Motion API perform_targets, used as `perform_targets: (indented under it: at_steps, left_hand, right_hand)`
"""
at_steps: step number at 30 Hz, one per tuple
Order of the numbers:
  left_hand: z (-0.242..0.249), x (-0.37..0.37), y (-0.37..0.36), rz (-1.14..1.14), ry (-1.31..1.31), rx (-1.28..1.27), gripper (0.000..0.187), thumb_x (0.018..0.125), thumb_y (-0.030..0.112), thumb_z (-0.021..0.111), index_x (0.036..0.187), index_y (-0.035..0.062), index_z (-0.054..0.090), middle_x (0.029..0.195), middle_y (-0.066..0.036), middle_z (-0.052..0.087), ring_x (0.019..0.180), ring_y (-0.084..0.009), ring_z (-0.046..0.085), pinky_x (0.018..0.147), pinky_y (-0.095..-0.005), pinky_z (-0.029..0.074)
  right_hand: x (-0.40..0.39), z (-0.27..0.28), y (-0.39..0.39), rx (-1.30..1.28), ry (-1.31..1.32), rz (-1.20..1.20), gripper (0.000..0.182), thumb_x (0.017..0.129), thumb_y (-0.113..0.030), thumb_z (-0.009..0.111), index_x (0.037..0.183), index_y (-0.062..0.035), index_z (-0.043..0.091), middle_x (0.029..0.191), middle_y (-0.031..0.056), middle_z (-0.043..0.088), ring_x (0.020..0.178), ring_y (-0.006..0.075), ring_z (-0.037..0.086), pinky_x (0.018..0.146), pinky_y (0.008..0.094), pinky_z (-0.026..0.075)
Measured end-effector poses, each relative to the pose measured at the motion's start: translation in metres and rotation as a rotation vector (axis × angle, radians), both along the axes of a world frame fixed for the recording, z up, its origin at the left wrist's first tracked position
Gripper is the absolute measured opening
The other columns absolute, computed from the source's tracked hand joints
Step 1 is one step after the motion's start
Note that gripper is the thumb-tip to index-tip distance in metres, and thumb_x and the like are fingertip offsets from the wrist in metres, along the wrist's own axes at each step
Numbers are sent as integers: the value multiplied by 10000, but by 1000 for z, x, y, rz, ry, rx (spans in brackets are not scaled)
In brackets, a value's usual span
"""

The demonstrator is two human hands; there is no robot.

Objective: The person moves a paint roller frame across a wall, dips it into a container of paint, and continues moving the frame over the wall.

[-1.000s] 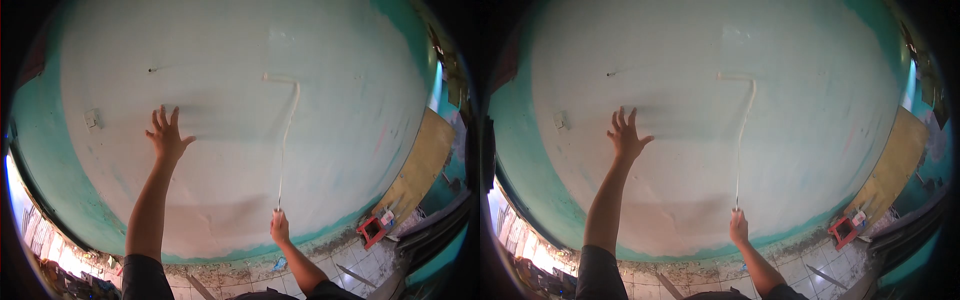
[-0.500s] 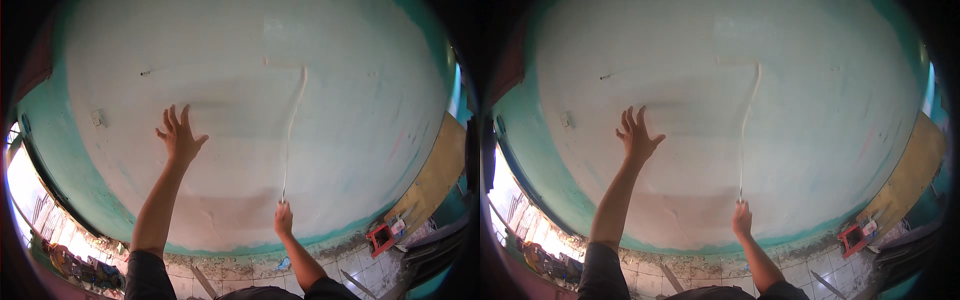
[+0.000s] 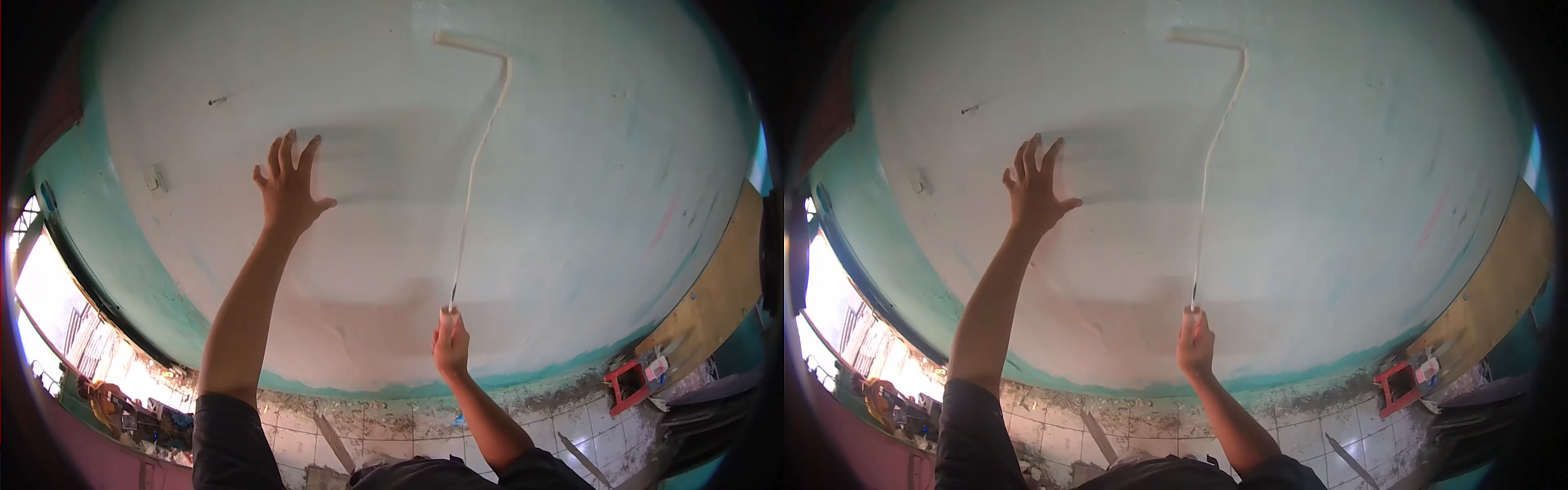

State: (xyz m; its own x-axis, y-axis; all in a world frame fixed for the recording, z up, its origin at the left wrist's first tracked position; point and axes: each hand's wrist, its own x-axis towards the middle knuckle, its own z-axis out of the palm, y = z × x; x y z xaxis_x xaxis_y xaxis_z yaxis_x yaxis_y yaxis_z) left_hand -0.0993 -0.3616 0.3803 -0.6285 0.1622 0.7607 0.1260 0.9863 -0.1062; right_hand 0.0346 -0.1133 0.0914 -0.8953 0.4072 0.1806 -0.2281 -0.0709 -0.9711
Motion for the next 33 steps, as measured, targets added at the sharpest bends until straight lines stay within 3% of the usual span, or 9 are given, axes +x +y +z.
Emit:
perform_targets:
  at_steps: [5,9,12,15,17,21,23,27,33]
  left_hand:
    - [-1,2,5,72,2,-52,1161,665,431,971,1608,312,305,1682,-105,204,1585,-328,159,1129,-760,269]
    - [-3,7,18,80,65,-74,1144,671,407,966,1602,265,316,1658,-106,216,1578,-358,153,1143,-772,240]
    - [-3,14,24,6,44,13,1117,691,399,956,1600,262,321,1660,-104,214,1580,-357,151,1155,-761,227]
    - [-1,15,20,-44,9,28,1100,699,393,951,1599,277,328,1666,-94,213,1581,-349,152,1170,-741,222]
    - [0,15,16,-59,17,7,1098,699,392,950,1600,286,332,1670,-88,213,1582,-344,153,1177,-729,221]
    - [8,14,12,-67,63,-47,1112,687,398,953,1605,304,333,1690,-68,207,1582,-336,152,1186,-714,220]
    - [8,11,14,-66,67,-63,1119,682,402,955,1607,306,332,1695,-64,205,1583,-336,150,1187,-715,217]
    - [0,8,20,-80,8,-42,1098,681,403,956,1593,290,356,1701,-66,182,1588,-337,128,1187,-717,211]
    - [-2,1,26,-36,-1,-30,1088,680,418,961,1579,264,369,1693,-95,169,1591,-343,103,1173,-731,224]
  right_hand:
    - [-5,-44,16,293,-41,-105,327,1066,-339,569,1208,-44,571,754,90,612,527,163,567,467,335,460]
    - [33,-210,24,1262,367,-445,676,907,25,644,1527,-49,385,1272,276,592,760,384,674,595,472,576]
    - [51,-229,22,932,135,-132,368,1037,-101,496,1389,4,519,1237,342,563,906,500,667,750,531,585]
    - [9,-156,22,1212,364,-525,413,1006,-146,600,1386,-16,502,1088,234,660,694,318,667,615,411,558]
    - [-1,-69,21,316,-86,-107,379,1060,-330,538,1257,-7,561,806,131,648,620,237,633,585,363,498]
    - [-12,-25,25,260,39,-141,422,1064,-408,520,1221,-19,570,624,51,559,575,200,602,555,357,448]
    - [1,-39,26,283,-91,-131,444,1073,-412,497,1251,-13,575,752,109,621,620,239,633,579,392,483]
    - [36,-215,38,1244,298,-410,567,954,-58,633,1487,-22,443,1284,295,587,836,382,678,689,482,566]
    - [53,-245,25,1189,235,-368,551,954,-66,639,1471,-30,453,1293,289,586,842,383,682,683,499,563]
